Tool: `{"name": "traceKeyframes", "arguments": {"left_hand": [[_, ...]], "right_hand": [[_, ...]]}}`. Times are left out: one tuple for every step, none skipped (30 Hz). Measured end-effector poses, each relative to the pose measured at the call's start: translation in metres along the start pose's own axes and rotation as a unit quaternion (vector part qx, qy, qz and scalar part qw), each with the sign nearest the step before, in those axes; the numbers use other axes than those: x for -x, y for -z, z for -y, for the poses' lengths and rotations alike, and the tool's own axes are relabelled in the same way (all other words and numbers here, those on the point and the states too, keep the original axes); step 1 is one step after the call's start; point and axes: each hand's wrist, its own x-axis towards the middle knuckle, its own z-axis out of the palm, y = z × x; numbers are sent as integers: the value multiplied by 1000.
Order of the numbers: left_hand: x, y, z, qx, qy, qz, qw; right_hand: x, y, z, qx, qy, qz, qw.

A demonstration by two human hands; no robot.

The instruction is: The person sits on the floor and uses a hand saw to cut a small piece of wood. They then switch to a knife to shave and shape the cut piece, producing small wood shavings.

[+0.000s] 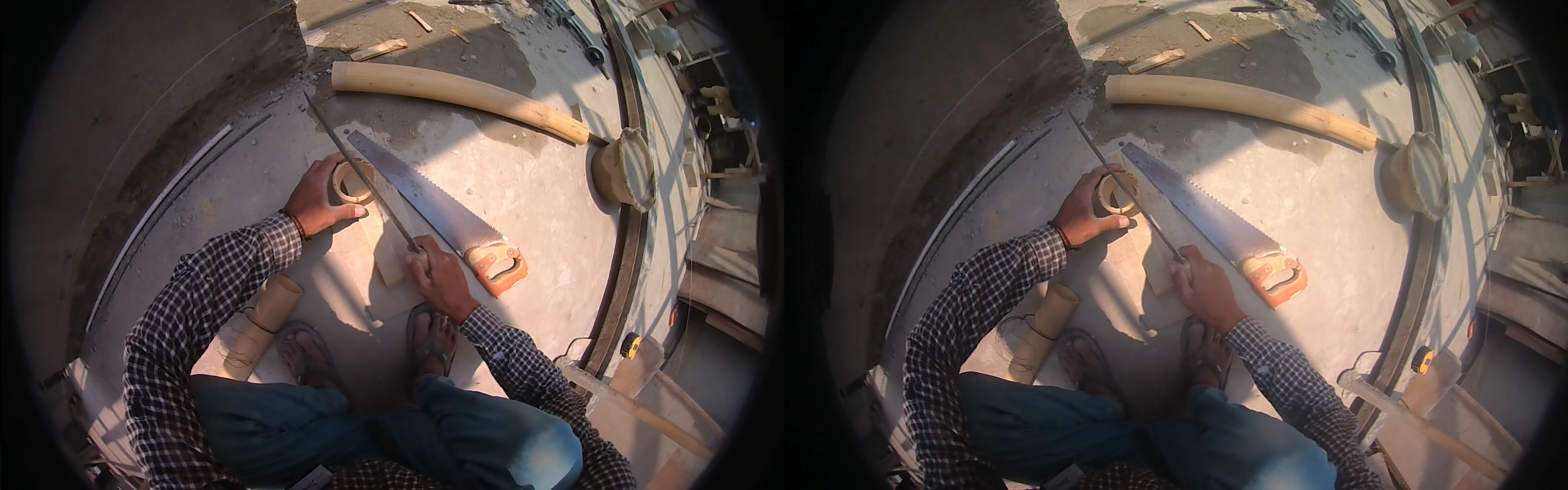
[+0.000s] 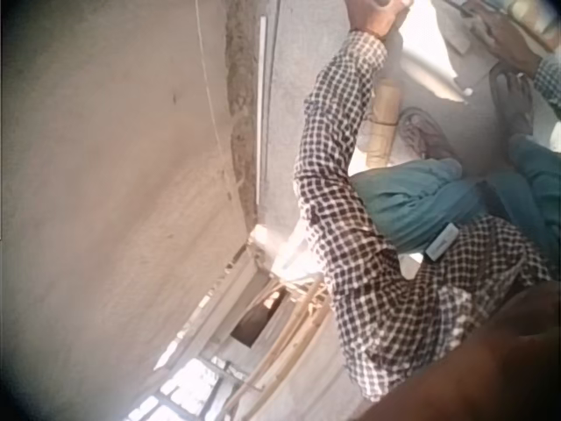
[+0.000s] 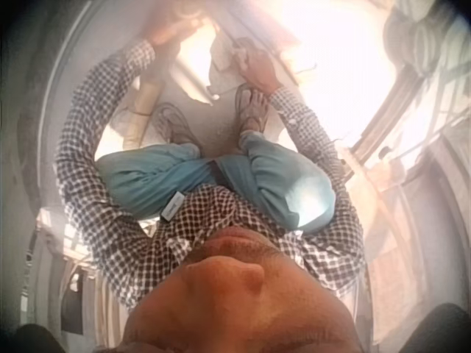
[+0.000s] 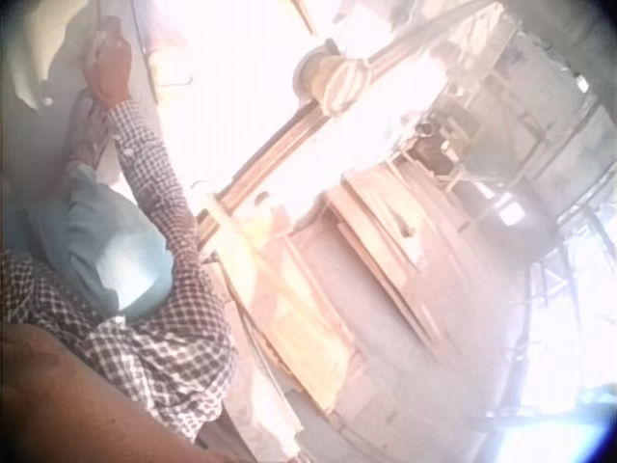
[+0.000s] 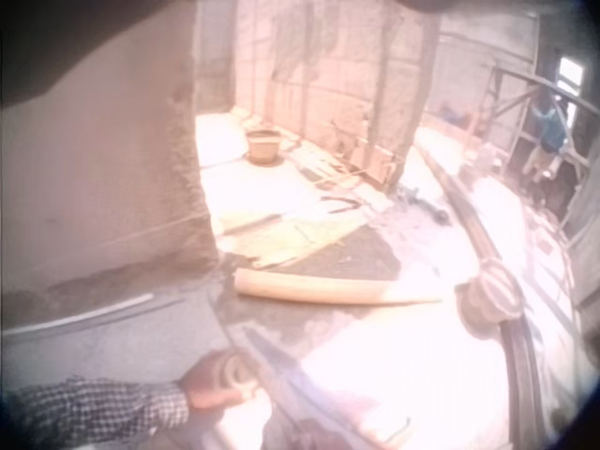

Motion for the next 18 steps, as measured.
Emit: {"name": "traceKeyframes", "arguments": {"left_hand": [[1, -1, -3, 12, 3, 0, 1000], [1, -4, -6, 11, 4, -6, 1000], [3, -4, -6, 8, 8, -13, 1000], [4, -5, -5, 5, 11, -20, 1000], [3, -4, -3, 3, 7, -19, 1000], [1, -4, -1, 0, 0, -19, 1000], [0, -3, 1, -2, -6, -19, 1000], [2, -3, 3, -4, 1, -17, 1000], [2, -3, 3, -6, 9, -12, 1000], [2, -3, 2, -7, 17, -8, 1000], [1, -3, 2, -8, 14, -5, 1000], [1, -3, 2, -8, 12, -2, 1000], [1, -2, 2, -8, 10, 1, 1000], [1, -2, 2, -8, 12, 3, 1000], [1, -1, 2, -7, 14, 6, 1000], [1, 0, 2, -6, 16, 9, 1000], [2, 0, 2, -5, 18, 9, 1000], [1, -1, 1, -4, 18, 8, 1000]], "right_hand": [[0, 0, 0, 6, 3, -7, 1000], [0, 0, -1, 12, 5, -13, 1000], [-1, 0, 1, 16, 10, -18, 1000], [-1, 1, 3, 10, 2, -10, 1000], [-2, 3, 4, 5, -5, -2, 1000], [-2, 4, 5, 0, -11, 4, 1000], [-2, 4, 5, -4, -11, 6, 1000], [-2, 3, 5, -8, -11, 7, 1000], [-2, 3, 4, -13, -14, 9, 1000], [-2, 3, 3, -17, -9, 5, 1000], [-1, 2, 3, -22, -3, 3, 1000], [0, 2, 2, -27, 2, 0, 1000], [0, 1, 0, -22, 2, 0, 1000], [-1, -1, -1, -18, 2, 0, 1000], [-2, -1, 0, -13, 2, 0, 1000], [-3, 0, 0, -14, -5, 4, 1000], [-3, 1, 1, -14, -11, 9, 1000], [-3, 2, 2, -14, -18, 13, 1000]]}}
